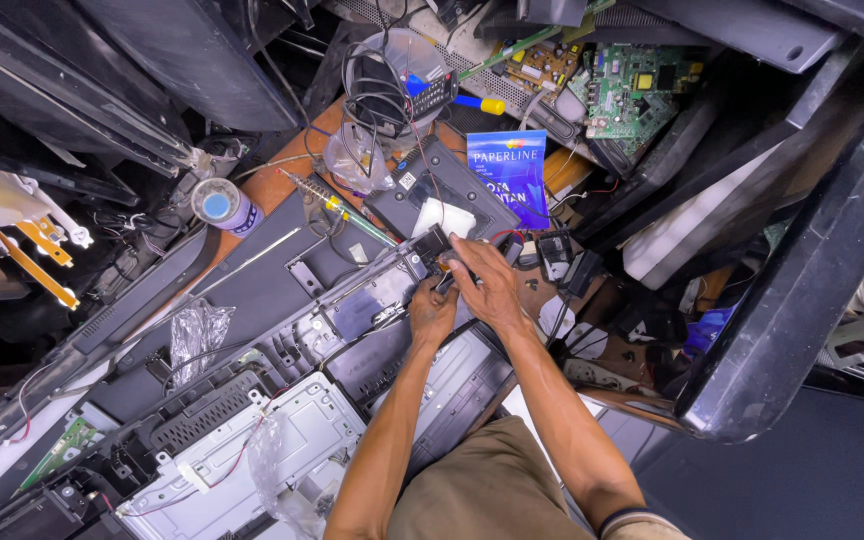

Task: The person uses a screwdriver to remove screws from a disassembled electronic device, likely a television or monitor. They carefully manipulate internal components and wires while working on the device's chassis.

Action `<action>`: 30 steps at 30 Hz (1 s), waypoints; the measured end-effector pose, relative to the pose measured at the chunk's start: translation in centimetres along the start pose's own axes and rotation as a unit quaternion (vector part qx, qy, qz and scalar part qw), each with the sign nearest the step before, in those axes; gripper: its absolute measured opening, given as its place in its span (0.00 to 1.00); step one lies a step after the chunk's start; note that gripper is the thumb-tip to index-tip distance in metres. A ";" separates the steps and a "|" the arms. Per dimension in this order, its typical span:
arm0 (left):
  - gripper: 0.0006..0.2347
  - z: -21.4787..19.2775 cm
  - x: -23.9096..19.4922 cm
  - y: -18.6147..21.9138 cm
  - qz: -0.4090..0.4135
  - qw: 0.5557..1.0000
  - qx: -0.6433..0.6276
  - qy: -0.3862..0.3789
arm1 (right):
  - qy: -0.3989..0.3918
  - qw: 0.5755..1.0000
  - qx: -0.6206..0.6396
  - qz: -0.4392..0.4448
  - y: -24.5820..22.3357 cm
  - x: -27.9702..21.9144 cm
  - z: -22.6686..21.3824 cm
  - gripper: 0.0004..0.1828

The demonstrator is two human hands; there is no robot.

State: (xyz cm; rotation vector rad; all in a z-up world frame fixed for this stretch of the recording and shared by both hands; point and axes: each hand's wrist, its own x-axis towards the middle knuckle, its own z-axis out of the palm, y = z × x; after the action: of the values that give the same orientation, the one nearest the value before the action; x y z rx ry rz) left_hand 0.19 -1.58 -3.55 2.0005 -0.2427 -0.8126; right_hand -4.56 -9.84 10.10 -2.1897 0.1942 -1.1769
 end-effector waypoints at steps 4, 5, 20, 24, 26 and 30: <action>0.16 0.1 -0.2 0.2 -0.004 1.000 -0.005 0.018 | 0.004 1.000 0.007 0.006 0.2 0.1 0.0 0.17; 0.16 0.1 -0.4 0.1 -0.010 1.000 -0.015 0.021 | 0.004 1.000 0.011 0.007 0.1 0.1 -0.1 0.17; 0.17 -0.5 -5.2 0.8 0.103 0.988 -0.092 -0.064 | 0.009 1.000 0.019 -0.006 0.3 -0.1 -0.1 0.18; 0.18 -0.2 -4.8 -2.0 0.085 0.960 -0.241 -0.117 | 0.004 1.000 0.016 -0.021 -0.1 0.0 0.1 0.17; 0.19 -2.0 -6.3 0.9 0.101 0.971 -0.178 -0.126 | 0.004 1.000 0.008 -0.019 0.8 -0.7 0.4 0.17; 0.13 -0.5 -3.8 -1.7 0.224 0.959 0.038 -0.167 | 0.000 1.000 -0.017 -0.018 1.2 -0.6 0.7 0.20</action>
State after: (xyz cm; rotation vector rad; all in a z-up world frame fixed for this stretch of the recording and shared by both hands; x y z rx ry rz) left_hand -2.62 1.51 -3.06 1.7669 -0.9011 -0.8458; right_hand -4.19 -10.18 8.68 -2.2322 0.1767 -1.2019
